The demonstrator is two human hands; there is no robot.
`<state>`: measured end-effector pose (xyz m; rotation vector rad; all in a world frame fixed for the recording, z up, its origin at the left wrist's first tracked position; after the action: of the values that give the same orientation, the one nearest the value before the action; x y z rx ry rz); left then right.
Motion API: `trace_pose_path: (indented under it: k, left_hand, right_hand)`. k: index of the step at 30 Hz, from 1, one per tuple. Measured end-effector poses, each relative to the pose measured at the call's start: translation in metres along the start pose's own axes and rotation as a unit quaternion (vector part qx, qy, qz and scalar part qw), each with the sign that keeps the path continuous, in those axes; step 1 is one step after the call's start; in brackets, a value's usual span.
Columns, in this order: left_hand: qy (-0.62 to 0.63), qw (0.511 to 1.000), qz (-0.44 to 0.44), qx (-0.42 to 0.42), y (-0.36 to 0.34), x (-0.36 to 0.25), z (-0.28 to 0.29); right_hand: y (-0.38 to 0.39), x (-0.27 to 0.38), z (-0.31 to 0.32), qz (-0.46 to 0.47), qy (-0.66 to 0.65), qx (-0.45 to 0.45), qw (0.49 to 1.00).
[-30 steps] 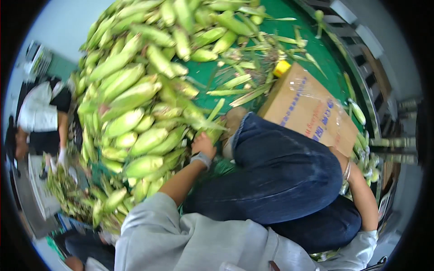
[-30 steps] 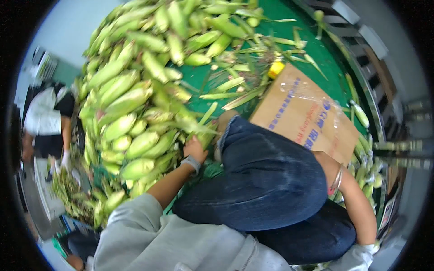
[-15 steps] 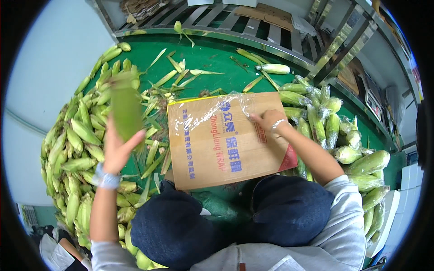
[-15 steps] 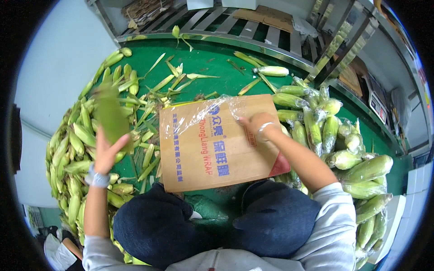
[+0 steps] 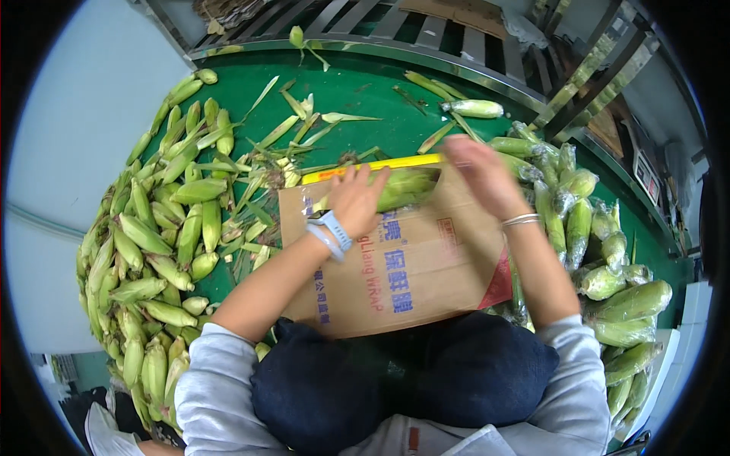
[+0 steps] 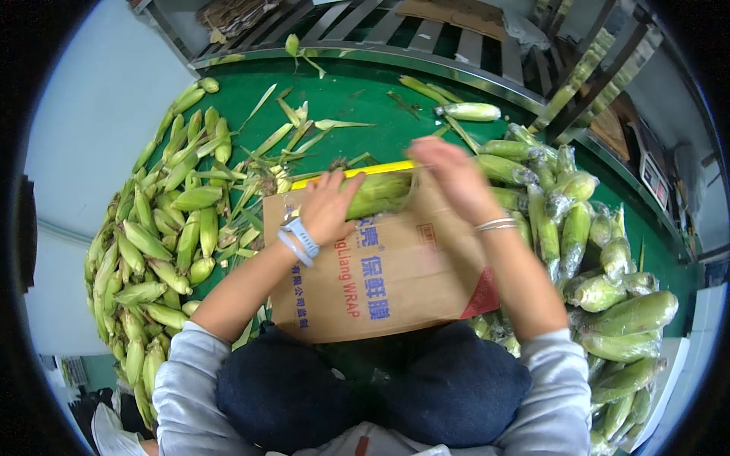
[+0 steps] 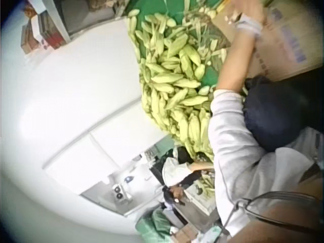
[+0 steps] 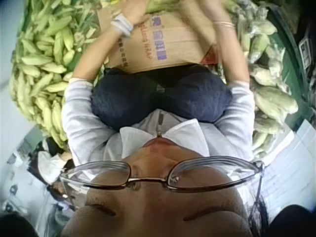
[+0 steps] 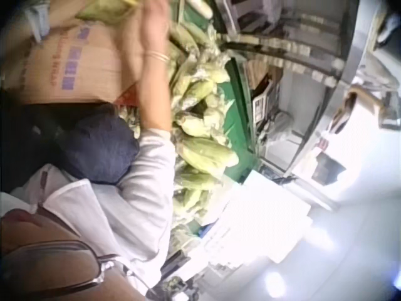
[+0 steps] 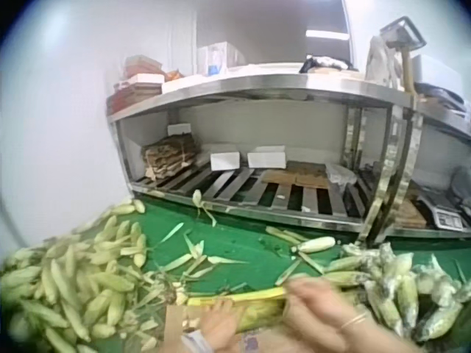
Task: The person wraps ears of corn individually in plastic wrap over a cardboard box and stacks the wrapped corn into a pile.
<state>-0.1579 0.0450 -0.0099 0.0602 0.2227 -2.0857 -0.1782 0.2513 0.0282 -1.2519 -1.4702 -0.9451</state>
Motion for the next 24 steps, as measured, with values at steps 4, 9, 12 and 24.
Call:
trace_pose_path:
  k: [4, 9, 12, 24]
  left_hand:
    - [0.157, 0.957, -0.020, -0.245, 0.035, 0.018, 0.004]
    - [-0.076, 0.972, 0.114, -0.192, 0.086, 0.008, 0.000]
    - [-0.189, 0.981, 0.032, -0.040, 0.090, 0.049, -0.031]
    - [0.633, 0.669, 0.030, 0.388, 0.162, -0.027, 0.057]
  right_hand:
    - [-0.016, -0.060, -0.063, 0.269, 0.523, 0.109, 0.801]
    - [-0.015, -0.057, -0.084, 0.283, 0.659, 0.151, 0.681]
    - [-0.018, -0.057, -0.085, 0.241, 0.701, 0.172, 0.649]
    - [0.144, -0.040, -0.094, 0.027, 0.603, 0.427, 0.673]
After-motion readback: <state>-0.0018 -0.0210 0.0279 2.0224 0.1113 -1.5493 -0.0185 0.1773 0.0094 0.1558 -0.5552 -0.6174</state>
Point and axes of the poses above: each hand's wrist, its own y-axis away from the middle knuckle, its own z-axis out of the back of the hand, x = y × z, the point moved 4 cm from there along -y, towards the middle knuckle, and after that the axes turned 1 degree about -x, right-handed, at the moved point
